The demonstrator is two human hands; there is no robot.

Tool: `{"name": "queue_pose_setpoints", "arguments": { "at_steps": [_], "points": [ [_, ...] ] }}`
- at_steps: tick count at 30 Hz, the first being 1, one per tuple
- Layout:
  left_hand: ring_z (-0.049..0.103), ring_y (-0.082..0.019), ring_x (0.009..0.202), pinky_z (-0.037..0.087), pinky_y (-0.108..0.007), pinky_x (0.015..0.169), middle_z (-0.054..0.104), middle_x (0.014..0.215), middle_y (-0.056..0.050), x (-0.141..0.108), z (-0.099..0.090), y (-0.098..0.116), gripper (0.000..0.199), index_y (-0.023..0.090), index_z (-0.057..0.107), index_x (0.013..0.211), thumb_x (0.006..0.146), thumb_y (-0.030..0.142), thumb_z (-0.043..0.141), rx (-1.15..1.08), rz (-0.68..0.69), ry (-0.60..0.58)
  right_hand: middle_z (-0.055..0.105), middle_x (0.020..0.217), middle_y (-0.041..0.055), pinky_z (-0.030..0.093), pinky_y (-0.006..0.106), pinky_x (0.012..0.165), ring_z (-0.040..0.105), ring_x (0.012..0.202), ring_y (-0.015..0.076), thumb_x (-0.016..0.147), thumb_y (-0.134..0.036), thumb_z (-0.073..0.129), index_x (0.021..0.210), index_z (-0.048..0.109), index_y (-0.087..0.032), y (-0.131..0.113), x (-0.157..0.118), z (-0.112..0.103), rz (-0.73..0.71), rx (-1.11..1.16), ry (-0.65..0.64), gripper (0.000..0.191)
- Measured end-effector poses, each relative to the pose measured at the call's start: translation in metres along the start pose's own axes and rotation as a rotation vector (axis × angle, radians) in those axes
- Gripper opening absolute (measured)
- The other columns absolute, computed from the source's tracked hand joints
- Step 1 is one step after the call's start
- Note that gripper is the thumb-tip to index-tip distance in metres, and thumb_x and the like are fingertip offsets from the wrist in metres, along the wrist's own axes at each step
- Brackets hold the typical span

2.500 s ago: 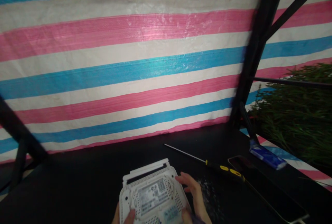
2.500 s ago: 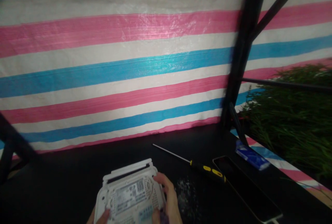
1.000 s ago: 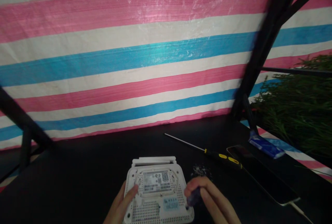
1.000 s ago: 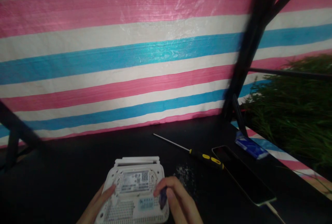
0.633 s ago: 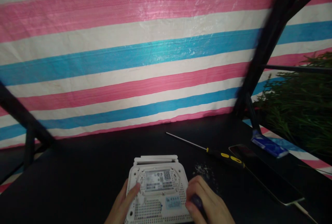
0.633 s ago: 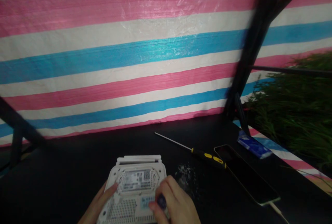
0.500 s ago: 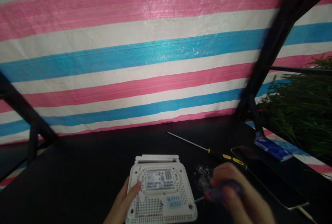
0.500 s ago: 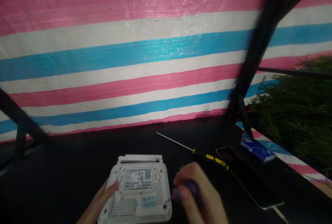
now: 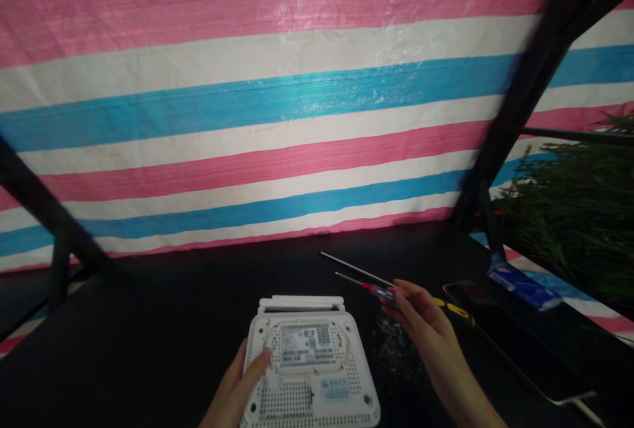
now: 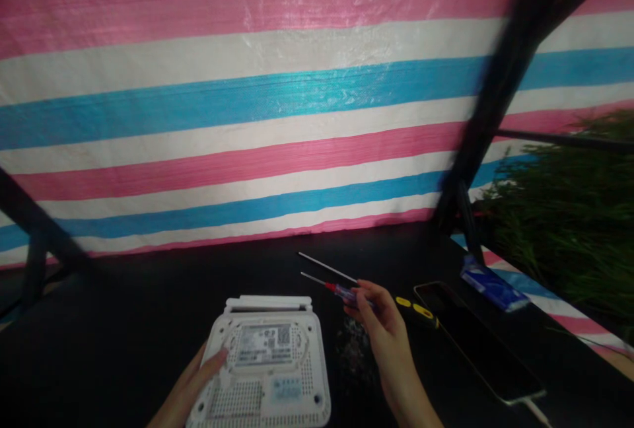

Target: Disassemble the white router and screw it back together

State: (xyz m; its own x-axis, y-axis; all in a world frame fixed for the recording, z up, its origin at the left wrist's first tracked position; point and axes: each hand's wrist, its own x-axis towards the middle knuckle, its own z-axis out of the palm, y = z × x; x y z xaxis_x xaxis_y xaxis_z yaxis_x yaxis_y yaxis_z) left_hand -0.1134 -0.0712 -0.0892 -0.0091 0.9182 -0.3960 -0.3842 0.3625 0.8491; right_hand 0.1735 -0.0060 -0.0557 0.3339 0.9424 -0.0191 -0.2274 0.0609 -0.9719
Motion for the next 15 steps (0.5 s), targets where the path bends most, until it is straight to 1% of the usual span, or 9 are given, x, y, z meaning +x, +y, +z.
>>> {"name": "queue_pose_setpoints", "arguments": {
  "at_steps": [5,7,8,10,12,14,15],
  "points": [
    [0.067,-0.033,0.100,0.049,-0.045,0.092,0.073,0.105,-0.012,0.002,-0.002,0.000,0.074,0.016,0.051,0.128,0.066,0.047,0.078,-0.006,-0.028,0.012,0.059,0.089,0.0037,0.057,0.028,0.068,0.063,0.077,0.0160,0.054,-0.059,0.076,0.094,0.059,-0.016,-0.003,0.001,-0.001,-0.003,-0.056,-0.054,0.060],
    [0.068,-0.034,0.098,0.050,-0.046,0.091,0.074,0.103,-0.012,0.004,-0.002,0.000,0.074,0.016,0.052,0.127,0.065,0.048,0.079,0.002,-0.034,0.019,0.059,0.092,0.0046,0.057,0.029,0.068,0.063,0.079,0.0164,0.058,-0.059,0.073,0.093,0.058,-0.017,-0.007,-0.001,0.004,-0.028,-0.089,-0.116,0.057],
    [0.068,-0.034,0.098,0.050,-0.046,0.090,0.074,0.102,-0.012,0.004,-0.002,0.001,0.075,0.015,0.052,0.126,0.064,0.049,0.079,0.009,-0.029,0.028,0.058,0.094,0.0052,0.056,0.029,0.070,0.062,0.082,0.0166,0.060,-0.057,0.073,0.093,0.058,-0.017,-0.011,-0.002,0.011,-0.048,-0.107,-0.162,0.054],
    [0.068,-0.035,0.098,0.050,-0.046,0.090,0.074,0.100,-0.013,0.006,-0.002,0.002,0.077,0.013,0.054,0.124,0.062,0.050,0.080,0.029,-0.010,0.046,0.058,0.100,0.0055,0.055,0.029,0.077,0.061,0.089,0.0165,0.064,-0.052,0.071,0.094,0.058,-0.018,-0.018,-0.004,0.032,-0.098,-0.143,-0.285,0.047],
    [0.067,-0.036,0.100,0.049,-0.046,0.091,0.074,0.101,-0.014,0.006,-0.002,0.002,0.077,0.012,0.055,0.123,0.061,0.051,0.081,0.042,0.005,0.046,0.058,0.104,0.0044,0.051,0.028,0.086,0.058,0.096,0.0148,0.070,-0.041,0.070,0.096,0.059,-0.018,-0.024,-0.002,0.064,-0.149,-0.191,-0.438,0.036],
    [0.065,-0.036,0.103,0.048,-0.047,0.093,0.073,0.105,-0.015,0.007,-0.001,0.002,0.075,0.012,0.056,0.123,0.062,0.051,0.080,0.046,0.014,0.040,0.059,0.102,0.0036,0.050,0.027,0.086,0.058,0.094,0.0123,0.076,-0.028,0.066,0.096,0.059,-0.016,-0.025,0.008,0.101,-0.173,-0.268,-0.591,0.024],
    [0.064,-0.036,0.105,0.047,-0.047,0.095,0.072,0.106,-0.015,0.007,-0.001,0.001,0.074,0.013,0.057,0.123,0.063,0.050,0.079,0.045,0.016,0.041,0.060,0.098,0.0035,0.051,0.028,0.084,0.058,0.090,0.0117,0.079,-0.024,0.064,0.097,0.059,-0.014,-0.022,0.016,0.118,-0.172,-0.323,-0.650,0.021]
  ]
}}
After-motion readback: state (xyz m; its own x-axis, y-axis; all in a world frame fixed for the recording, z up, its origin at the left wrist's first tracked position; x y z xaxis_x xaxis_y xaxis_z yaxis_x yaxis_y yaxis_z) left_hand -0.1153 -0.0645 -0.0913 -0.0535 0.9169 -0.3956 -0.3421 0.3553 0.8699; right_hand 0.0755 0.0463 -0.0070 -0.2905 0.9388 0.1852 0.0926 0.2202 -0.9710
